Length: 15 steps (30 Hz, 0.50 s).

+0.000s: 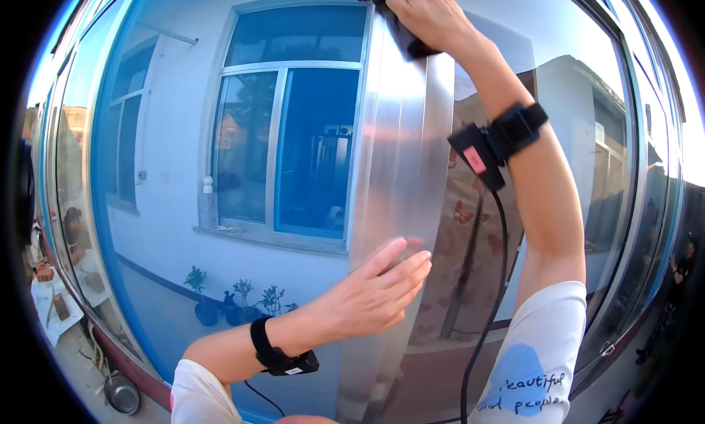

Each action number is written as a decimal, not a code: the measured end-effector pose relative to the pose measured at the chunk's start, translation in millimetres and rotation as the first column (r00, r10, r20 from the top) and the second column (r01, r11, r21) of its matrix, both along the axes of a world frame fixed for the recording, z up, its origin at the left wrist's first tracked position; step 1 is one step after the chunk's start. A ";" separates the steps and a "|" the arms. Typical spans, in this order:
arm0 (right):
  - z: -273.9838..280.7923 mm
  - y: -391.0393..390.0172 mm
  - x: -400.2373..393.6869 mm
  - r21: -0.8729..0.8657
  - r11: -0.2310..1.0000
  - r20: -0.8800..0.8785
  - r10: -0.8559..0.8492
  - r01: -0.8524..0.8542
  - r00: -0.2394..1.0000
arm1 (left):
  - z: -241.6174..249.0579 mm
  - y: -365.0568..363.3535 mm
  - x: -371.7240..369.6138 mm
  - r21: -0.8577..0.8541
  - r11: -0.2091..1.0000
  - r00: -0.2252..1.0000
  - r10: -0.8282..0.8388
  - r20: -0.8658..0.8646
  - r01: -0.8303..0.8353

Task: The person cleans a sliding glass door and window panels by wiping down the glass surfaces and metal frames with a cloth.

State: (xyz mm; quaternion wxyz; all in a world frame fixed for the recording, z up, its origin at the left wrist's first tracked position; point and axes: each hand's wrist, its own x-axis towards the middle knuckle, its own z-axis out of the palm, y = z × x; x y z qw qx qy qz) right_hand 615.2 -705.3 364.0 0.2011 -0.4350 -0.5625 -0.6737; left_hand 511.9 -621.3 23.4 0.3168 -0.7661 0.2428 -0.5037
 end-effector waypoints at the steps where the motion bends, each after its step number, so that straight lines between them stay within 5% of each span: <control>1: 69.7 13.2 7.0 0.269 0.885 0.422 -0.463 0.380 0.779 | 0.5 0.0 -0.6 -0.006 1.000 1.000 -0.002 -0.006 0.002; 3: 109.5 23.2 0.5 0.257 0.865 0.304 -0.496 0.431 0.814 | 0.1 -0.8 -0.5 -0.009 1.000 1.000 -0.010 -0.028 0.010; 4: 108.2 23.9 -0.4 0.225 0.921 0.211 -0.364 0.318 0.907 | -0.4 -0.6 1.3 -0.009 1.000 1.000 -0.002 -0.007 0.002; 7: 40.0 21.9 -10.4 0.184 0.972 0.062 -0.159 0.145 0.985 | -1.0 0.3 4.1 -0.013 1.000 1.000 -0.004 0.021 0.004; 8: 0.8 17.4 -7.2 0.153 0.983 0.147 -0.122 0.100 0.982 | 0.7 0.2 4.1 -0.009 1.000 0.999 -0.014 0.036 0.014; 11: -81.4 5.5 1.9 0.177 0.970 0.168 -0.199 0.169 0.965 | 1.9 -1.7 0.0 -0.008 1.000 1.000 -0.017 -0.011 0.017; 15: -174.7 -24.5 5.7 -0.083 0.995 0.064 0.053 -0.048 0.997 | 0.8 -2.9 -1.8 0.002 1.000 0.997 0.006 -0.071 -0.006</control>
